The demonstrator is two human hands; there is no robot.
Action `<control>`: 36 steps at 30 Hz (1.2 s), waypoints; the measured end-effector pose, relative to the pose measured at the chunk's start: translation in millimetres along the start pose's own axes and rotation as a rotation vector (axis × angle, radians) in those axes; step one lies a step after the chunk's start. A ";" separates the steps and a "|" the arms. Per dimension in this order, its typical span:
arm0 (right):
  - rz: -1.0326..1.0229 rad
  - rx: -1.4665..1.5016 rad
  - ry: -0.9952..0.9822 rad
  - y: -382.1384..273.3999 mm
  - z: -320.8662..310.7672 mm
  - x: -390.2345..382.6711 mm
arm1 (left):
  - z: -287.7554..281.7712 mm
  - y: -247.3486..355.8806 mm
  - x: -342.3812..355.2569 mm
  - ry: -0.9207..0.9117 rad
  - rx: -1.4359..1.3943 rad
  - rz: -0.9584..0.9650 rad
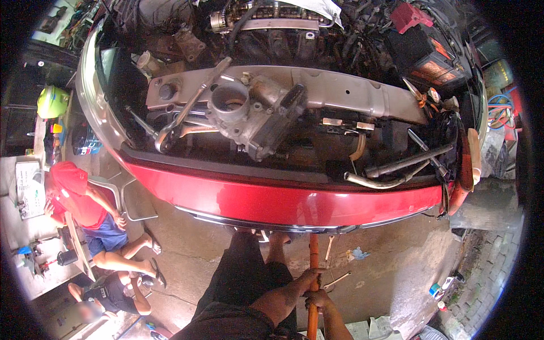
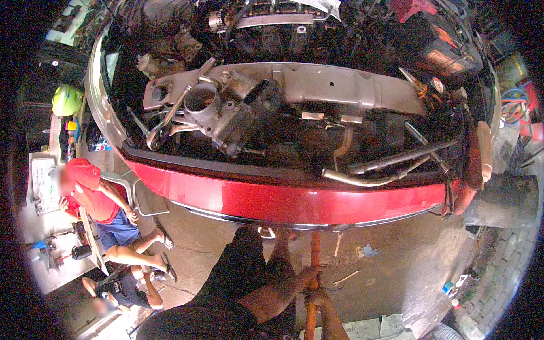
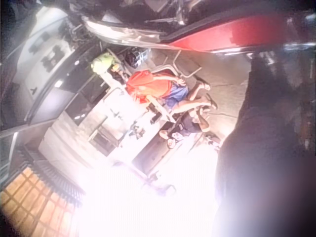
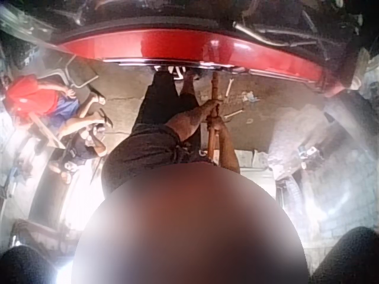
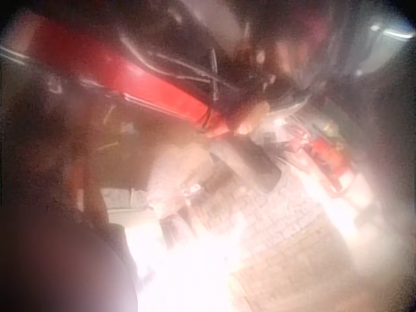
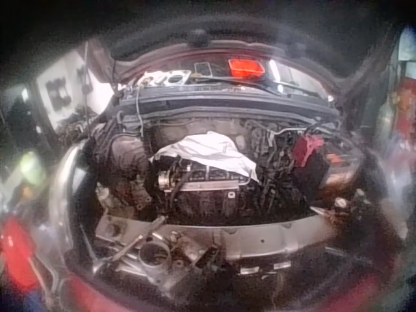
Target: The person works on a car engine with the hood open, using a wrench and a long metal pipe to loosen or adjust components. They retrieve the pipe from a cluttered workbench, return to the engine bay, and apply force with the pipe while manipulating engine parts.
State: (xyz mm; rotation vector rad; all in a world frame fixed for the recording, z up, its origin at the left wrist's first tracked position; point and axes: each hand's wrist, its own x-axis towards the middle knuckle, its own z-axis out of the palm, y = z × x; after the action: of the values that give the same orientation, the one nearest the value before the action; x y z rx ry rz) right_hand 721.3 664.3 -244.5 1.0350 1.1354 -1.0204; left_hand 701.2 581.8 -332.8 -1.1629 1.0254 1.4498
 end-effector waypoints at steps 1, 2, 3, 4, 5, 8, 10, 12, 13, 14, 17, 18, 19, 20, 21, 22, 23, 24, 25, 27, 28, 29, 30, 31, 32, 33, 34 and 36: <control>0.004 0.000 0.024 -1.9 0.2 -4.4 | 0.8 1.2 -1.3 0.008 0.005 -0.002; -0.057 -0.033 0.080 -3.8 1.3 -8.9 | 1.0 3.1 -3.3 0.016 0.011 -0.002; -0.099 -0.083 0.173 -4.6 3.4 -13.3 | 1.3 4.8 -6.5 0.025 0.024 -0.006; -0.162 -0.113 0.230 -5.0 6.3 -16.5 | 2.6 6.6 -10.0 0.042 0.039 -0.009; -0.152 -0.218 0.295 -5.1 9.7 -17.8 | 2.1 8.6 -13.6 0.064 0.064 -0.007; -0.172 -0.473 0.381 -0.3 18.4 -12.7 | 6.5 10.9 -20.7 0.163 0.169 -0.028; -0.187 -0.629 0.410 4.8 16.5 -4.9 | 11.1 9.5 -18.2 0.217 0.211 -0.034; -0.124 -0.273 0.086 5.4 -4.2 0.9 | 15.5 6.8 -9.2 0.180 0.170 -0.009; -0.080 -0.082 -0.095 7.3 -14.7 1.1 | 17.6 3.1 -4.7 0.163 0.152 -0.004; -0.003 0.100 -0.265 7.6 -25.4 0.5 | 18.7 0.5 1.0 0.145 0.138 0.004; 0.150 0.497 -0.628 1.9 -45.9 -3.3 | 13.0 -7.2 14.1 0.004 -0.028 -0.001; 0.151 0.519 -0.648 -2.3 -45.3 -4.5 | 9.2 -9.5 16.1 -0.045 -0.067 -0.009; 0.086 0.372 -0.504 -3.5 -36.3 -5.6 | 6.9 -11.2 17.8 -0.036 -0.050 -0.008; 0.072 0.190 -0.307 -5.3 -26.0 -6.8 | 2.3 -12.7 18.9 -0.028 -0.031 -0.001; 0.051 -0.011 -0.167 -9.1 -13.8 -5.5 | 1.5 -14.2 19.3 -0.016 -0.013 0.003; 0.084 -0.243 0.027 -11.2 1.5 -3.7 | 0.1 -15.1 19.7 -0.004 -0.001 0.005; 0.121 -0.474 0.223 -12.0 14.8 -3.2 | -0.8 -15.9 20.2 -0.001 0.008 0.009; 0.051 -0.609 0.410 -12.3 23.4 -3.3 | -0.4 -16.2 21.0 0.003 0.014 0.014; -0.025 -0.741 0.598 -11.4 30.4 -3.3 | 0.5 -16.6 21.9 0.007 0.025 0.018; -0.169 -0.804 0.599 -11.1 28.4 -2.3 | 4.6 -17.8 24.8 0.014 0.051 0.037; -0.184 -0.712 0.497 -12.2 20.4 -0.3 | 6.8 -19.5 27.7 0.023 0.063 0.054; -0.162 -0.628 0.393 -10.8 11.8 1.3 | 11.6 -23.5 31.5 0.075 0.008 0.043; -0.132 -0.544 0.293 -11.3 2.3 5.9 | 15.3 -28.3 37.4 0.065 0.117 0.068; -0.093 -0.412 0.185 -8.6 -8.7 6.3 | 19.5 -34.4 44.4 0.102 0.159 0.061; -0.052 -0.273 0.096 -7.8 -16.9 9.0 | 24.7 -41.5 53.1 0.165 0.305 0.045; -0.024 -0.172 0.046 -4.9 -22.0 9.5 | 31.6 -49.5 62.4 0.253 0.348 -0.035; -0.005 -0.094 0.010 -3.0 -24.1 10.6 | 30.4 -53.6 70.2 0.247 0.345 -0.023; 0.011 -0.072 0.048 0.7 -20.2 11.5 | 22.8 -64.4 92.5 0.188 0.374 0.028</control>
State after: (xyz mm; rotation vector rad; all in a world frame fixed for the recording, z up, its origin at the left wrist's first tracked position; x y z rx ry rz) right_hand 719.5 683.1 -258.1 1.0115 1.1959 -0.9436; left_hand 754.8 631.3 -421.7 -1.0246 1.3799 1.1209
